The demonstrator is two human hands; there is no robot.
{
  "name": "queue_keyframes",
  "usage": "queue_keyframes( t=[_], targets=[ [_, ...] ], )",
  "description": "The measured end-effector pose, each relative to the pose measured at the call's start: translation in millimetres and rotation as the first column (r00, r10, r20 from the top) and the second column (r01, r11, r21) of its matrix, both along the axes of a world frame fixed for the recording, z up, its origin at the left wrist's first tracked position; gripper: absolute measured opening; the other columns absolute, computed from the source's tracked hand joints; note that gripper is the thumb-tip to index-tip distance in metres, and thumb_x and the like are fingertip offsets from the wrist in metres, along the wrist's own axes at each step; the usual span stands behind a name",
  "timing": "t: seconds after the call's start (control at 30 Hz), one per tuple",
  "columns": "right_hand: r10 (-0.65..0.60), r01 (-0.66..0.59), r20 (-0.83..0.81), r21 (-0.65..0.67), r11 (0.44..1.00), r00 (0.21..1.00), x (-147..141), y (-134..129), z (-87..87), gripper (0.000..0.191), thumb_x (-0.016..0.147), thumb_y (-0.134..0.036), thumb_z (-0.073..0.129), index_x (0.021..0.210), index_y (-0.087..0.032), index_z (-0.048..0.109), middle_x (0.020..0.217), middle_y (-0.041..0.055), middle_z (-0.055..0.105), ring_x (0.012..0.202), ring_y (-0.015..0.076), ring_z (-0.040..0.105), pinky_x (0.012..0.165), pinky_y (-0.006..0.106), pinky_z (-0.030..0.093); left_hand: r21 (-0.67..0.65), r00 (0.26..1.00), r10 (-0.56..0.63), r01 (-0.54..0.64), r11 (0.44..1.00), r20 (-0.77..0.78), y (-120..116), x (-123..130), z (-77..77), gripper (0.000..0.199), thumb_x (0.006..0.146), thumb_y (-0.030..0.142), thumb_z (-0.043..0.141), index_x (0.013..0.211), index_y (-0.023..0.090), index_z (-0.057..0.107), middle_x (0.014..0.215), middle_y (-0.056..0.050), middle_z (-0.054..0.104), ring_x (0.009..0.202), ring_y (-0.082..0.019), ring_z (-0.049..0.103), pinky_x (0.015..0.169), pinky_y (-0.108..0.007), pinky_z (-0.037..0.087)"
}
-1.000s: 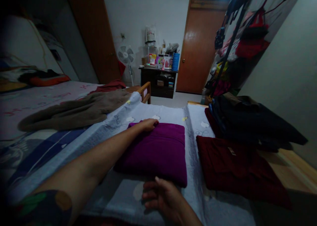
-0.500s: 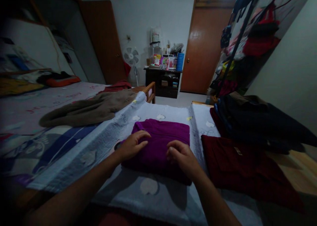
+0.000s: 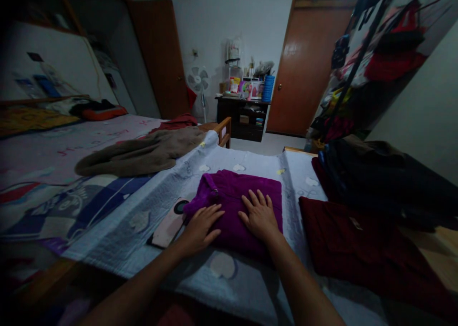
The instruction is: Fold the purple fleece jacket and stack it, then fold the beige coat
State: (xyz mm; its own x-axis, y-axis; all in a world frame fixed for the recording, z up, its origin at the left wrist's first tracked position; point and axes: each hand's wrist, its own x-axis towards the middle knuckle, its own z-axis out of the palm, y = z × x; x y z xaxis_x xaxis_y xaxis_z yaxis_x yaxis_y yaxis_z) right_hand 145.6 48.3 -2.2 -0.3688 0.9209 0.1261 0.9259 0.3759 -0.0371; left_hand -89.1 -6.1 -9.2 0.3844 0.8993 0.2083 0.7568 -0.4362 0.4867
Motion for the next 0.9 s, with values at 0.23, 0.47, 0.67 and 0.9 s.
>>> queue_keyframes(
  t=[0.23, 0.47, 0.67, 0.9],
  targets=[
    [0.029, -0.038, -0.081, -0.114, 0.993, 0.996, 2.3, 18.3, 25.0, 0.054, 0.089, -0.054, 0.048, 0.135, -0.026, 0.053, 0.145, 0.0095, 0.048, 0.133, 0.0343, 0.036, 0.106, 0.052, 0.025, -0.248, 0.808, 0.223, -0.098, 0.964, 0.545, -28.1, -2.0, 19.3, 0.017, 0.086, 0.028, 0.053, 0.09, 0.02, 0.068, 0.093, -0.005, 0.07, 0.093, -0.02, 0.063, 0.086, -0.031, 0.046],
    [-0.059, 0.049, -0.174, -0.062, 0.997, 0.983, 21.5, 91.7, 53.8, 0.04, 0.091, -0.042, 0.048, 0.114, -0.015, 0.066, 0.118, 0.0149, 0.065, 0.111, 0.026, 0.057, 0.097, 0.033, 0.037, -0.823, 0.648, 0.511, 0.394, 0.41, 0.564, -41.5, 8.8, 14.0, 0.032, 0.08, 0.044, 0.061, 0.085, 0.014, 0.069, 0.078, -0.009, 0.071, 0.069, -0.018, 0.066, 0.06, -0.023, 0.043],
    [-0.141, 0.093, -0.108, -0.361, 0.928, 0.984, 33.9, 150.1, 41.8, 0.051, 0.092, -0.048, 0.045, 0.118, -0.009, 0.065, 0.12, 0.0191, 0.065, 0.107, 0.0286, 0.061, 0.09, 0.033, 0.043, -0.821, 0.386, 0.852, 0.564, 0.086, 0.354, -42.7, 25.6, -1.0, 0.032, 0.08, 0.039, 0.062, 0.094, 0.01, 0.061, 0.097, -0.016, 0.069, 0.081, -0.025, 0.07, 0.07, -0.031, 0.051],
    [-0.093, 0.029, -0.082, -0.577, 0.816, 0.992, 35.3, 194.0, 30.6, 0.055, 0.077, -0.058, 0.065, 0.104, -0.011, 0.073, 0.106, 0.0164, 0.071, 0.093, 0.0272, 0.067, 0.083, 0.034, 0.048, -0.771, 0.016, 0.955, 0.593, 0.23, 0.297, -46.7, 60.1, -6.0, 0.029, 0.083, 0.032, 0.066, 0.104, 0.014, 0.056, 0.088, -0.009, 0.068, 0.075, -0.02, 0.068, 0.073, -0.03, 0.051]
  ],
)
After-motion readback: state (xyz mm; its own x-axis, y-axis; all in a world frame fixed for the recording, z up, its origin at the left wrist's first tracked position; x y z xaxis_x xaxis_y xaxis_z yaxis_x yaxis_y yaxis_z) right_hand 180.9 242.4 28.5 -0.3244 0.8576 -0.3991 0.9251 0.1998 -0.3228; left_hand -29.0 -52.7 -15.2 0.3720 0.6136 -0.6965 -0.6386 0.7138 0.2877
